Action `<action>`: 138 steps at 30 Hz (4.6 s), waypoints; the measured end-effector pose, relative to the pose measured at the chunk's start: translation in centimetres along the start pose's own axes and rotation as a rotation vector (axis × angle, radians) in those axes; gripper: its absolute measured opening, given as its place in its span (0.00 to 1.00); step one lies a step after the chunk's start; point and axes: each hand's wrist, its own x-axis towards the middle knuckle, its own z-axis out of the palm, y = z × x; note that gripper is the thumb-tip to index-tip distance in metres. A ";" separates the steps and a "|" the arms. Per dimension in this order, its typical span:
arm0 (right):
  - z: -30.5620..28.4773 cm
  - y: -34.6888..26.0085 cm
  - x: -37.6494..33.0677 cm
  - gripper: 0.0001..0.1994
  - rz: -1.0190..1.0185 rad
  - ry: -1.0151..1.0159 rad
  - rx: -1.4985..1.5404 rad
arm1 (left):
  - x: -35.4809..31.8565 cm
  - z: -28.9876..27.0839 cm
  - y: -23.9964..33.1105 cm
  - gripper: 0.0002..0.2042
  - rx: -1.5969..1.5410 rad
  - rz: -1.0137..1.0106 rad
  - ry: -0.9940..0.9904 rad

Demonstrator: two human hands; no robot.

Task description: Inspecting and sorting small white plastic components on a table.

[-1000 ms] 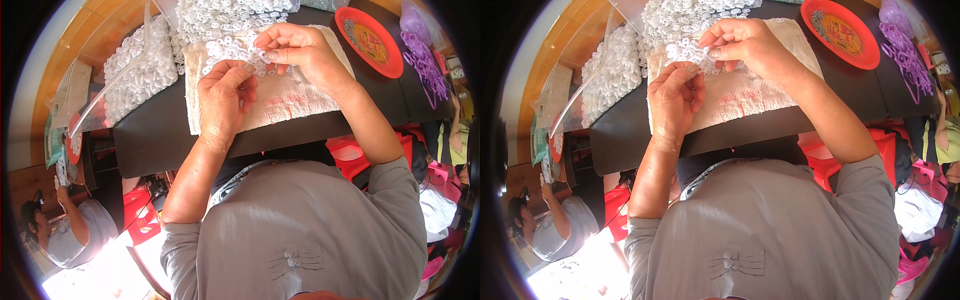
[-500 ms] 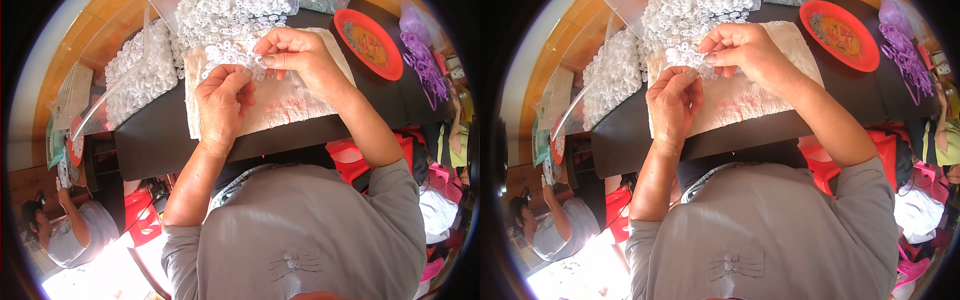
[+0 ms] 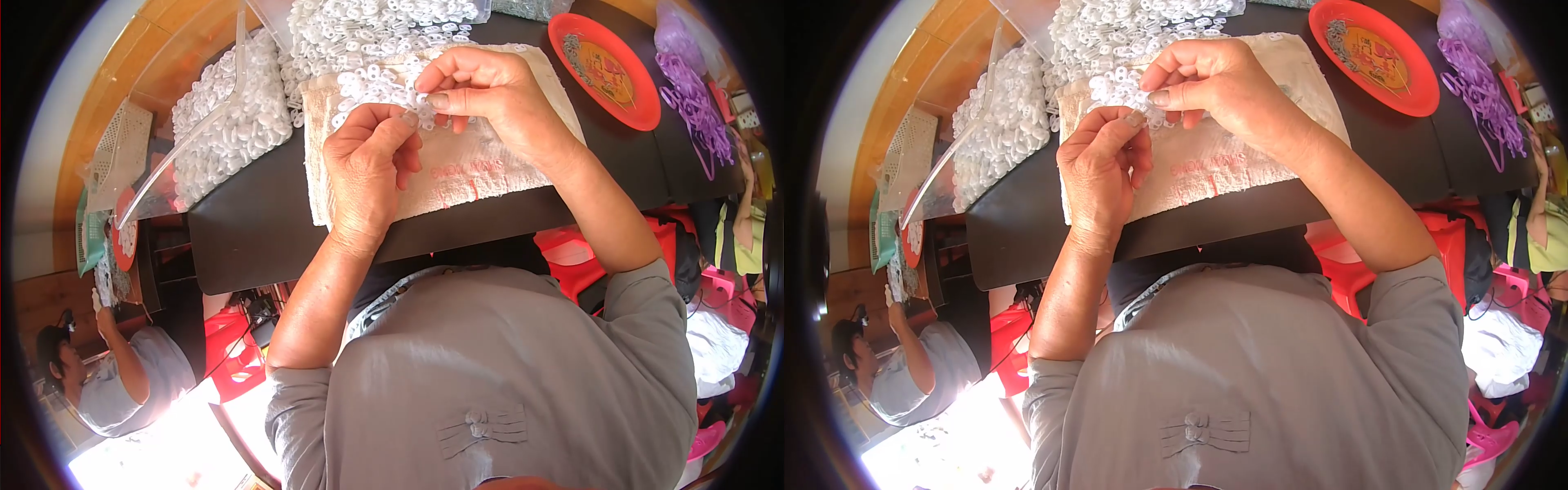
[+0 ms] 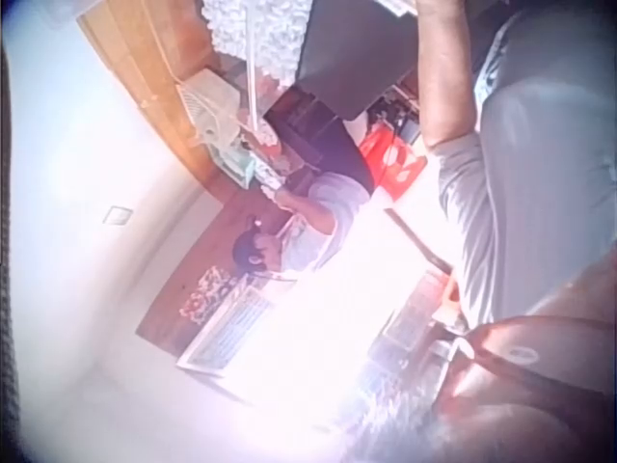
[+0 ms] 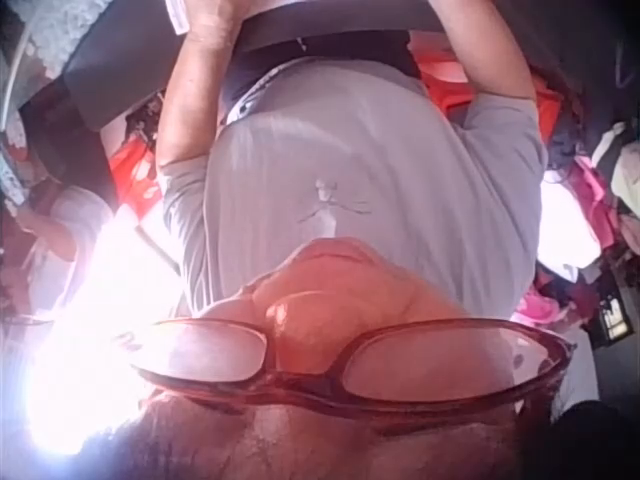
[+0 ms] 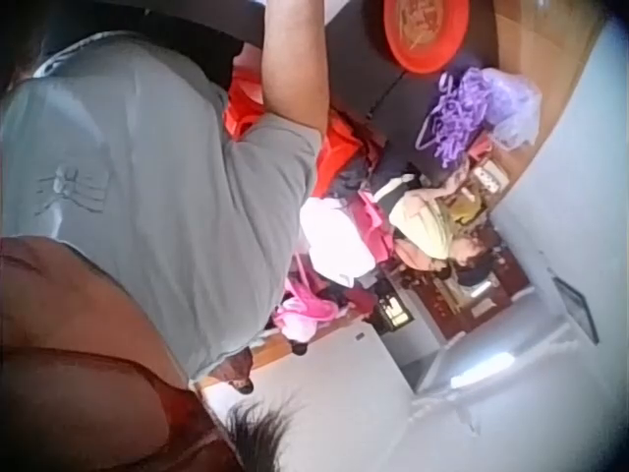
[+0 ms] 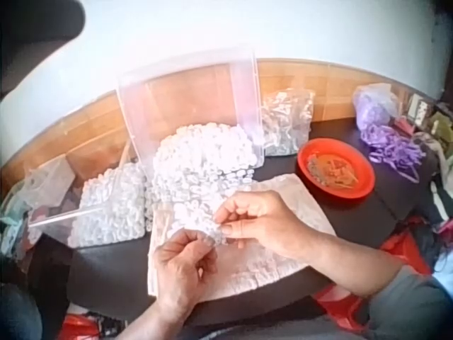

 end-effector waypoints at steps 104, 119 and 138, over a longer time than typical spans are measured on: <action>4.0 1.6 -0.6 0.06 -0.494 -0.304 -1.402 | 1.3 -1.8 0.3 0.08 -0.335 0.205 0.168; -1.3 -0.5 -0.7 0.13 0.177 -0.222 -0.141 | 0.2 -0.4 -1.2 0.15 0.299 0.345 -0.168; -0.5 -0.8 -2.1 0.10 0.216 -0.184 0.022 | -0.5 0.3 -1.4 0.10 0.504 0.647 -0.136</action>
